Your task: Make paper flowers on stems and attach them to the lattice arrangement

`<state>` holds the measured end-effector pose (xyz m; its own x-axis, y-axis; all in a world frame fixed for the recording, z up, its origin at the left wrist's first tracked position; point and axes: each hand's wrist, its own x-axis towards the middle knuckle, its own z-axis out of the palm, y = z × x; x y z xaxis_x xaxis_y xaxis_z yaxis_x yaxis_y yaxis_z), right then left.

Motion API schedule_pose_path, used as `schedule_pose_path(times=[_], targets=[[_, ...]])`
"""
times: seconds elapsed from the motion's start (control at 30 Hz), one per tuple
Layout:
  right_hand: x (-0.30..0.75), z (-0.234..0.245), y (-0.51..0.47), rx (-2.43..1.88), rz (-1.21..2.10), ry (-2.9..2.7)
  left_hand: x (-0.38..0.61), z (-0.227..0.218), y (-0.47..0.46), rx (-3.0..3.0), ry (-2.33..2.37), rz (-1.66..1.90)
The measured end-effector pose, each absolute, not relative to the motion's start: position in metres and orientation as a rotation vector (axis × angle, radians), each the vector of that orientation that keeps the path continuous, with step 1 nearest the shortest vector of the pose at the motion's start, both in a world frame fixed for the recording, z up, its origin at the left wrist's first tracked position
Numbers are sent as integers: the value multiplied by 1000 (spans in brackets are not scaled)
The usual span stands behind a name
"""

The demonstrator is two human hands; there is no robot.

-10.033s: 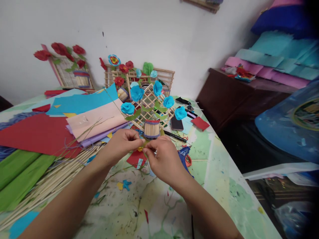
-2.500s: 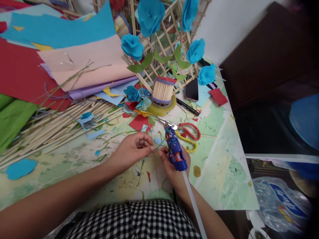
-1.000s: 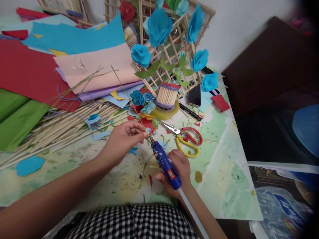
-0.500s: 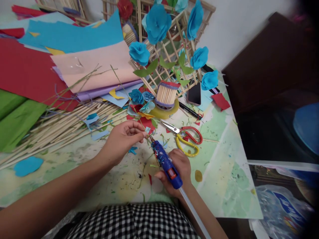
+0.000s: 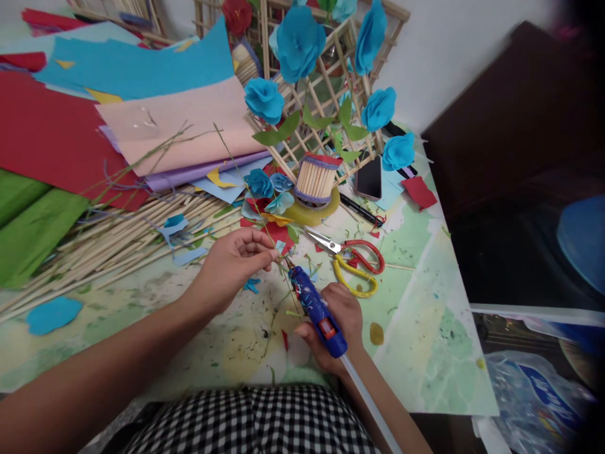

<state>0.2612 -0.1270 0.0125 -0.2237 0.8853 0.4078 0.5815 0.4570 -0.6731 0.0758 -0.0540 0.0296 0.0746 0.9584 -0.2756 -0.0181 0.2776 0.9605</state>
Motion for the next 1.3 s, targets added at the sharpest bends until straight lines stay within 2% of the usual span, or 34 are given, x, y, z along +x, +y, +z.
schedule_pose_path(times=[1.3], targets=[[267, 13, -128, -1266, 486, -1909, 76, 31, -54, 979, 1241, 995]])
